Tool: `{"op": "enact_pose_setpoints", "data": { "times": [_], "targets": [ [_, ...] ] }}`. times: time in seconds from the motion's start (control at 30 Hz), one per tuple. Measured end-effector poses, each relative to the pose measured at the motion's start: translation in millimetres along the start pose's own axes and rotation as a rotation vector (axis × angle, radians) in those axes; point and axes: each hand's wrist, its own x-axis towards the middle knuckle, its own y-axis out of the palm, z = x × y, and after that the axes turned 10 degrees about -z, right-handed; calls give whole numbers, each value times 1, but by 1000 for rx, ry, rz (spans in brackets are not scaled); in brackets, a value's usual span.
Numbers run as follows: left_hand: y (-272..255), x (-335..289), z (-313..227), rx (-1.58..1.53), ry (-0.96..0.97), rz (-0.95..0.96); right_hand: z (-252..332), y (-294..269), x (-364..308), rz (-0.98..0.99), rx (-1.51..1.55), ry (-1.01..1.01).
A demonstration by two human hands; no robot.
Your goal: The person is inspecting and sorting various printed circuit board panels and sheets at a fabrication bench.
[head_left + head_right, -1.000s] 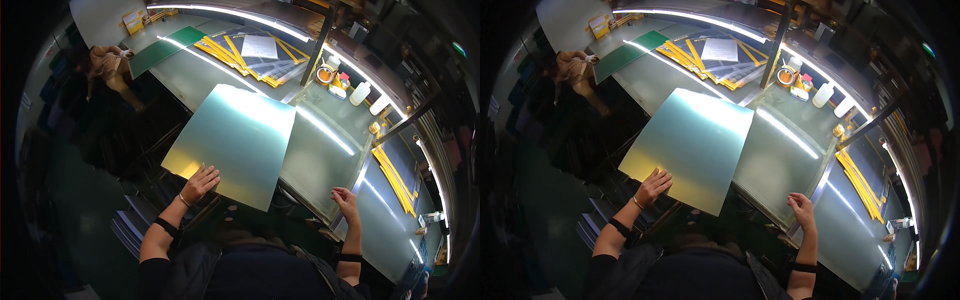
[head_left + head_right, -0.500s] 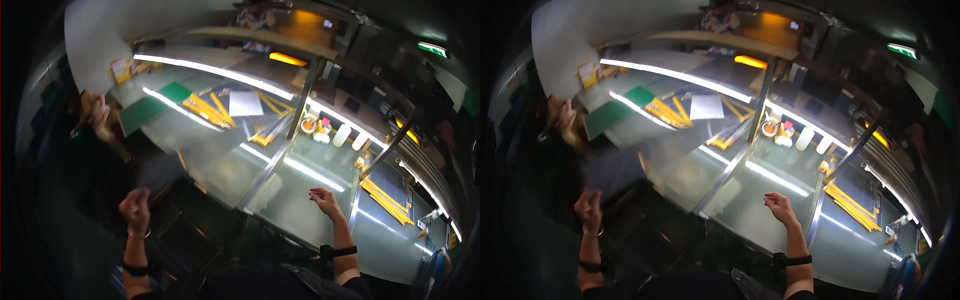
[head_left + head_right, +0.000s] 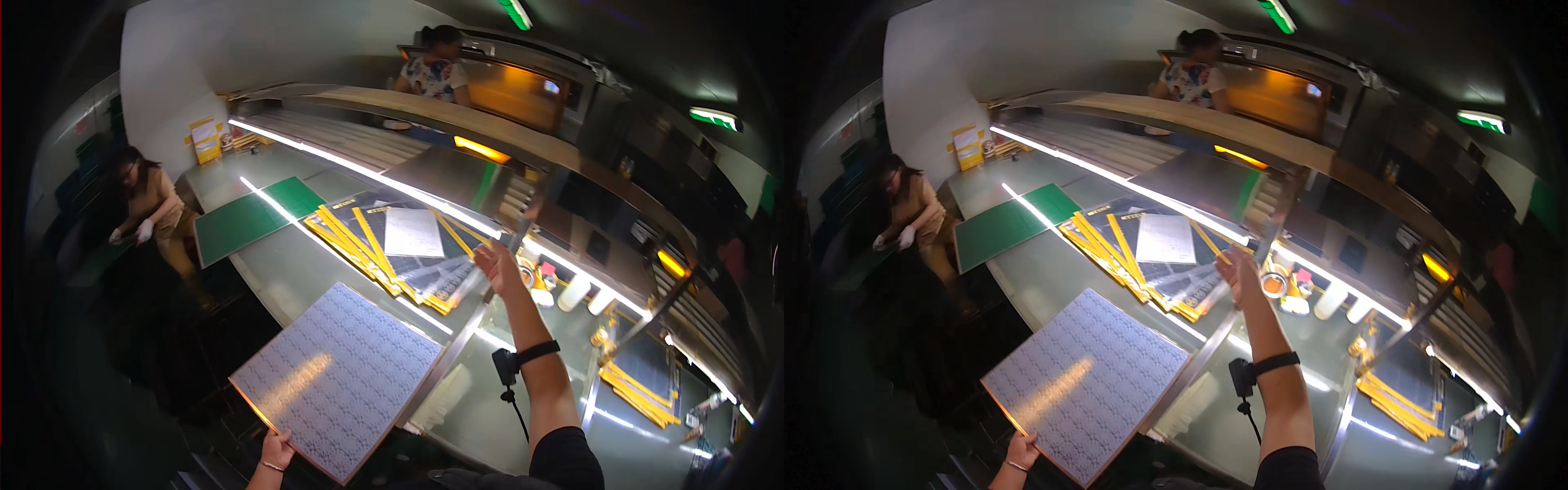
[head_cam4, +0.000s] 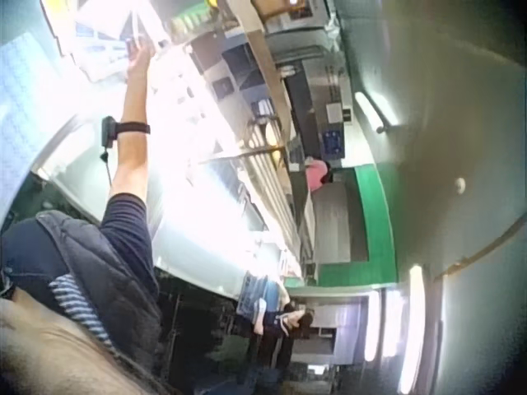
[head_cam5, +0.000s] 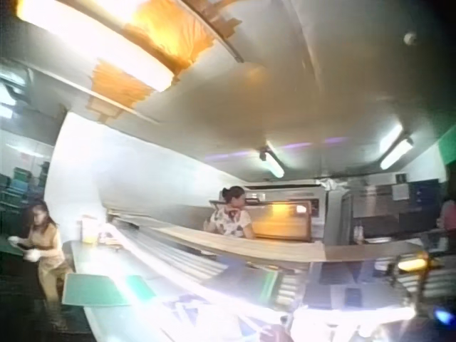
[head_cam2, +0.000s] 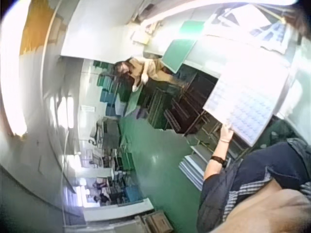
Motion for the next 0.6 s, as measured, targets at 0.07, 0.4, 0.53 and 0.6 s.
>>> {"op": "enact_pose_setpoints", "data": {
  "times": [0.07,0.4,0.53,0.6],
  "targets": [
    [-30,13,7,-52,-62,-130,0,15,53,42,153,101],
    [37,-37,-9,38,61,34,-19,45,93,100,266,-190],
    [60,-47,-5,-13,65,157,-43,27,-56,224,225,-187],
    [71,-34,5,-8,20,222,-57,-15,-111,209,161,-144]
  ]
}}
